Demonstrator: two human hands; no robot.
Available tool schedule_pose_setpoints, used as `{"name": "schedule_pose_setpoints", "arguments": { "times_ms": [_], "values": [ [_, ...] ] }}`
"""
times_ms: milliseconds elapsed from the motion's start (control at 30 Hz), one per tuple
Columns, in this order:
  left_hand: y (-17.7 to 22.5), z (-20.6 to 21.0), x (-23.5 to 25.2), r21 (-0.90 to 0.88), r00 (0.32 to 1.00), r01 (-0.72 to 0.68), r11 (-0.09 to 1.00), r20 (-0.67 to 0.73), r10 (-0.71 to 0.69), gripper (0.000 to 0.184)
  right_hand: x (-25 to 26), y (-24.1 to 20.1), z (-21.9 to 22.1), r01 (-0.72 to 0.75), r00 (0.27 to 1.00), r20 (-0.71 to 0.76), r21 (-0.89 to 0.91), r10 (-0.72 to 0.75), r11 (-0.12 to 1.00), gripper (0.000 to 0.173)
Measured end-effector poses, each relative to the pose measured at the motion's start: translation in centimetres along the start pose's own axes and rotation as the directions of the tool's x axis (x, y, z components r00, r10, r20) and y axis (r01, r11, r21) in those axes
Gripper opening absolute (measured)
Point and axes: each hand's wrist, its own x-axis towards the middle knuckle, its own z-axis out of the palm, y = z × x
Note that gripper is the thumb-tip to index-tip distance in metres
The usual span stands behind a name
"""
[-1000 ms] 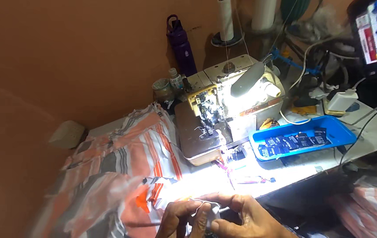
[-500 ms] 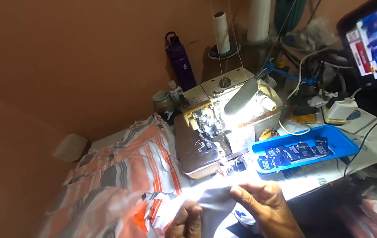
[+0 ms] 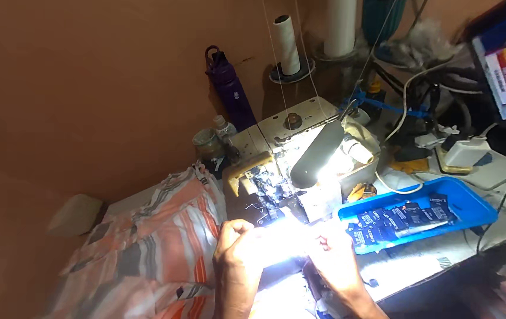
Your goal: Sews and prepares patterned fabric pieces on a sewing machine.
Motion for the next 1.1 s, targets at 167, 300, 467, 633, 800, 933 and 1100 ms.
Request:
{"name": "schedule_pose_setpoints", "arguments": {
  "times_ms": [167,300,467,633,800,933,1100],
  "values": [
    [-1.4,0.8,1.5,-0.001,0.998,0.055,0.998,0.010,-0.055,0.011,1.7,-1.2,1.4,-0.108,0.994,-0.020,-0.177,0.106,0.978,0.014],
    [-2.0,1.1,2.1,0.014,0.997,0.080,0.997,0.018,-0.080,0.009,2.6,-0.6,2.1,-0.125,0.992,-0.017,-0.134,0.124,0.983,0.015],
    [-3.1,1.2,3.3,0.031,0.988,0.124,0.992,0.086,-0.126,0.015,2.7,-0.2,2.3,-0.054,0.998,-0.028,-0.172,0.050,0.984,0.018],
    [-4.5,1.2,5.1,0.054,0.937,0.328,0.943,0.112,-0.332,0.023,0.3,-0.9,1.4,0.103,0.992,-0.045,-0.224,-0.116,0.969,0.021],
    [-2.0,-1.2,-0.4,0.039,0.927,0.345,0.938,-0.172,-0.334,0.021,-4.0,-0.9,-2.4,0.282,0.956,0.111,-0.079,-0.273,0.956,0.014],
    [3.5,1.9,-4.2,-0.006,0.987,0.037,0.999,-0.154,-0.038,0.015,-5.9,-1.2,-5.7,0.191,0.961,0.213,-0.049,-0.177,0.980,0.012],
    [6.0,6.1,-0.5,-0.117,0.972,-0.216,0.969,0.070,0.225,0.015,-5.6,-0.5,-6.5,0.164,0.981,0.129,-0.148,-0.146,0.975,0.026]
  ]
}}
